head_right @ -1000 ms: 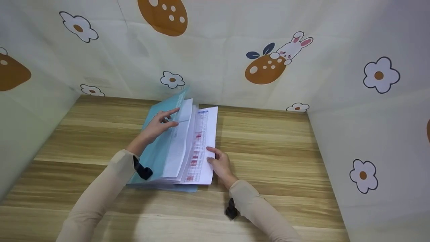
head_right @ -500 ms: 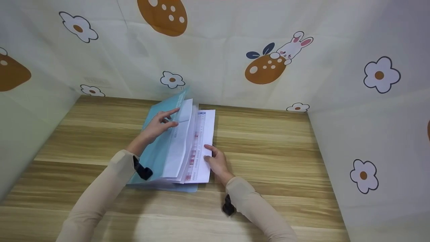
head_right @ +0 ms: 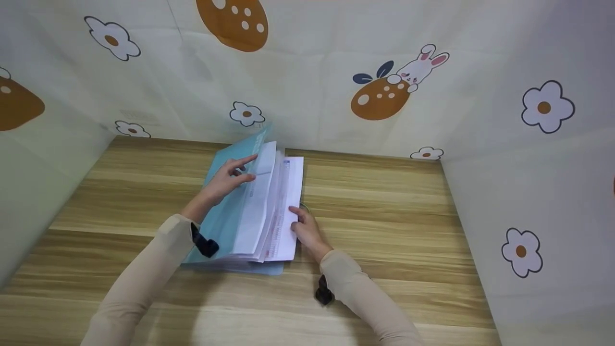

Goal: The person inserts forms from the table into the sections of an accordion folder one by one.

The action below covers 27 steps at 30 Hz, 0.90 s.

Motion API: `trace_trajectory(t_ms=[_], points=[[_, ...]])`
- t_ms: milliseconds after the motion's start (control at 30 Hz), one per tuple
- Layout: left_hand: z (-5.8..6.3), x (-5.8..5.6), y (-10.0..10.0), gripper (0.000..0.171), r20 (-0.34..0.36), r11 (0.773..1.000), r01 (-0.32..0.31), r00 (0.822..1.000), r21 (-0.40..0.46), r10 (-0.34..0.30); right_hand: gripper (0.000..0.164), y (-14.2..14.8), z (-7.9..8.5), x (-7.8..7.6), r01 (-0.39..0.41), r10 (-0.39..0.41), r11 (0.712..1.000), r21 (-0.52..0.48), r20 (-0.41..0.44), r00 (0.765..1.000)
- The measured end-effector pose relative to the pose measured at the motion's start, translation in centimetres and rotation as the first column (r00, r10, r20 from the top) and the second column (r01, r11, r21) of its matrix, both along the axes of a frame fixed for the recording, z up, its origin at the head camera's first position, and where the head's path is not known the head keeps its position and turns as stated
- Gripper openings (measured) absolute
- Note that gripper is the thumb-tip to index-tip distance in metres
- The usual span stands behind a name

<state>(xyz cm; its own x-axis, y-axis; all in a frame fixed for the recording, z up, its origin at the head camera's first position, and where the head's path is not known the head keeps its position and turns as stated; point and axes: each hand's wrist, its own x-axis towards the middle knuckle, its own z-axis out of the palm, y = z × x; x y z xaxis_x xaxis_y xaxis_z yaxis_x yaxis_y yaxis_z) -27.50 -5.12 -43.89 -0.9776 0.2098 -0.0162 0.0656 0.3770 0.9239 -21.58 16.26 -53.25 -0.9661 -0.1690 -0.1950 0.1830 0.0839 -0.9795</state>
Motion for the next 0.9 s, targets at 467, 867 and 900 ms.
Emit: trace_trajectory(t_ms=[467, 867, 900], points=[[0.1, -0.1, -0.1, 0.053, 0.027, 1.0, -0.015, 1.0, -0.022, 0.015, 0.066, -0.7, 0.4, -0.6, 0.019, -0.007, 0.994, -0.108, 0.109, 0.994], [0.0, -0.1, -0.1, 0.053, 0.036, 1.0, -0.01, 0.999, -0.009, 0.011, 0.054, -0.5, 1.1, 0.0, 0.12, -0.116, 0.992, -0.048, 0.068, 0.991], [0.0, -0.1, -0.1, 0.053, 0.033, 1.0, -0.009, 0.999, -0.003, 0.009, 0.052, -0.4, 1.5, 0.3, 0.116, -0.114, 0.993, -0.036, 0.054, 0.992]])
